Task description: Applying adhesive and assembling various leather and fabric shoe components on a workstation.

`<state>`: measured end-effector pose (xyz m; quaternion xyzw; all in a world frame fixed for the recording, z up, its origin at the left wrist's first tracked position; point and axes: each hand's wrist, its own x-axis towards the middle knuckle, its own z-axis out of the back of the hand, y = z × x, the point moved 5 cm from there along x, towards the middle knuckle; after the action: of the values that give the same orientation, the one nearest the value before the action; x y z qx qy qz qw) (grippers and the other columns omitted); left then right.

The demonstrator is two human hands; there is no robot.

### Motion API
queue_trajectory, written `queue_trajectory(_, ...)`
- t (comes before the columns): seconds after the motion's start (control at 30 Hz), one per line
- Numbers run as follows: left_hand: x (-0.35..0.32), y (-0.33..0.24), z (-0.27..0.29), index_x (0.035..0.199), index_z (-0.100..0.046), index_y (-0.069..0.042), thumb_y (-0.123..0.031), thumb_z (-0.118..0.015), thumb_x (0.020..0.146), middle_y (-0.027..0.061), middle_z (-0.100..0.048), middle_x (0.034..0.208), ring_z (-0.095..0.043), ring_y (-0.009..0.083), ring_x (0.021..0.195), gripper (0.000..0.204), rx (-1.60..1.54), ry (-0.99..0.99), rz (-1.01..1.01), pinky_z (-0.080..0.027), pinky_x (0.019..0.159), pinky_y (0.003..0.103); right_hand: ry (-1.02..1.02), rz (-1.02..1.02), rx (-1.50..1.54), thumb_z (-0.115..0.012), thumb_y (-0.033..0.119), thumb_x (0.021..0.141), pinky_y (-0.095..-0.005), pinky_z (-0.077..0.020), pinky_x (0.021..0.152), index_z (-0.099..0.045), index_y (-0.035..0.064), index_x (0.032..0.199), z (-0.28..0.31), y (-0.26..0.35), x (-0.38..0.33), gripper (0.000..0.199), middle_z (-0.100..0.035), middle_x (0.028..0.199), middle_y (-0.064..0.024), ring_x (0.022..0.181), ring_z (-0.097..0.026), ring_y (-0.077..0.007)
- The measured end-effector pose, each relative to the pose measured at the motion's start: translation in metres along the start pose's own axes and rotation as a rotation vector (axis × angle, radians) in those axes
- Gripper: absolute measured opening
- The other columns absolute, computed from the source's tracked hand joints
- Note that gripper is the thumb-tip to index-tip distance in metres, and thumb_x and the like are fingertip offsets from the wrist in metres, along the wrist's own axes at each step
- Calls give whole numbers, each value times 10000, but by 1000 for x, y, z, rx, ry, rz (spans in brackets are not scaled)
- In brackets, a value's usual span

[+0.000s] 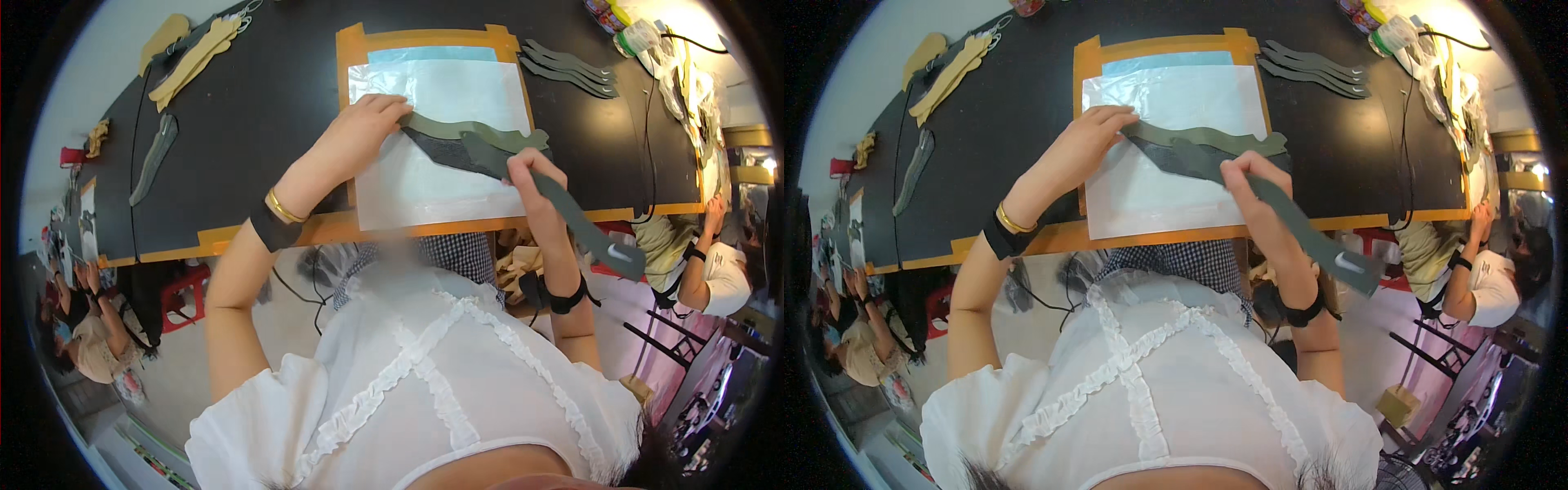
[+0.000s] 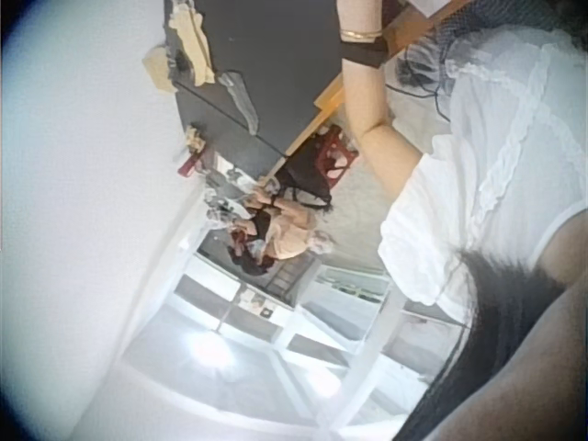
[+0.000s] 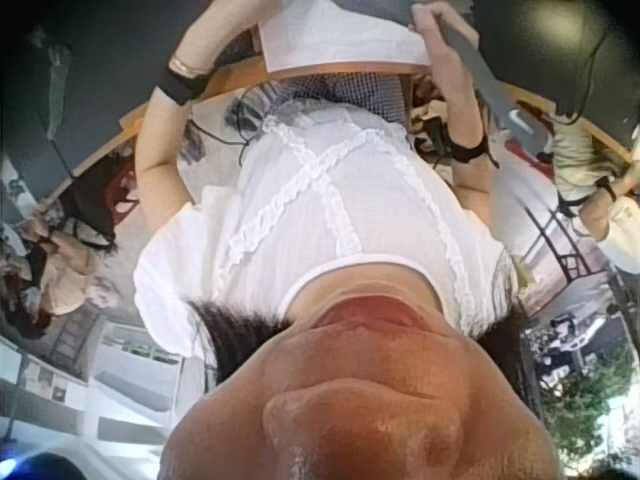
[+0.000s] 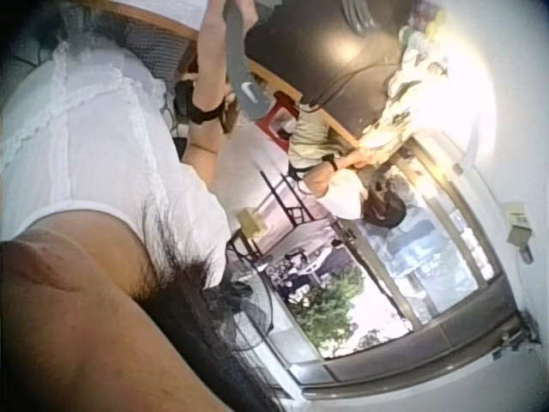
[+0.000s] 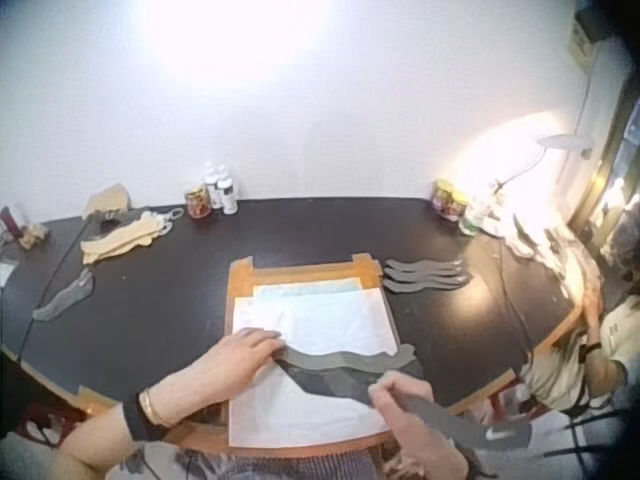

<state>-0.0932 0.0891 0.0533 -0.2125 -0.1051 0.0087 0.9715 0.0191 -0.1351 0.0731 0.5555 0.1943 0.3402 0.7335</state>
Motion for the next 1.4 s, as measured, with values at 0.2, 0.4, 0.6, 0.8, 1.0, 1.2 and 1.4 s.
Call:
queue_trajectory(0.2, -37, 1, -12, 1261, -572, -28, 7, -553, 864, 137, -539, 1335, -510, 309, 1232, 399, 19, 70, -29, -436, 1037, 380, 86, -55, -118, -621, 191, 926, -249, -360, 600, -581, -9, 791, -19, -2, 32, 244, -492, 693, -2, 659, -440, -76)
queue_trajectory(0.4, -49, 0, -10, 1314, -528, -46, 61, -598, 793, 113, -492, 1398, -464, 295, 1300, 536, 31, 89, 59, -426, 1069, 367, 238, 12, -237, -650, 221, 901, -291, -412, 672, -626, -22, 818, -54, -17, 57, 258, -582, 800, -67, 729, -520, -155)
queue_trajectory(0.6, -60, 5, -13, 1326, -468, -58, 63, -584, 806, 112, -471, 1428, -427, 311, 1340, 547, -34, 84, 37, -435, 1062, 385, 283, 0, -311, -664, 242, 885, -305, -426, 731, -654, -12, 798, -65, -28, 63, 269, -587, 817, -88, 805, -547, -205)
queue_trajectory(0.8, -58, -3, -8, 1374, -451, -172, 121, -582, 755, 135, -430, 1460, -407, 325, 1355, 697, -14, 113, 48, -437, 1066, 399, 284, 88, -362, -689, 269, 847, -344, -427, 772, -679, -6, 776, -69, -39, 63, 283, -595, 884, -105, 883, -539, -250)
queue_trajectory(1.0, -58, -6, -6, 1398, -455, -247, 151, -595, 703, 141, -373, 1496, -359, 322, 1389, 813, 45, 217, 51, -421, 1087, 405, 278, 141, -383, -711, 255, 816, -367, -433, 768, -699, 4, 762, -71, -39, 63, 257, -605, 882, -103, 877, -544, -256)
queue_trajectory(1.2, -60, -3, -13, 1374, -490, -245, 132, -609, 715, 123, -369, 1502, -346, 316, 1400, 769, 50, 177, 42, -415, 1094, 401, 254, 207, -420, -722, 235, 806, -378, -440, 760, -702, 13, 752, -71, -39, 60, 229, -612, 871, -98, 865, -552, -259)
queue_trajectory(1.4, -59, -3, -13, 1370, -497, -243, 128, -608, 721, 114, -362, 1509, -347, 312, 1400, 756, 44, 179, 53, -415, 1096, 406, 250, 239, -472, -717, 226, 809, -381, -426, 793, -705, 20, 753, -71, -39, 58, 214, -611, 878, -94, 872, -547, -260)
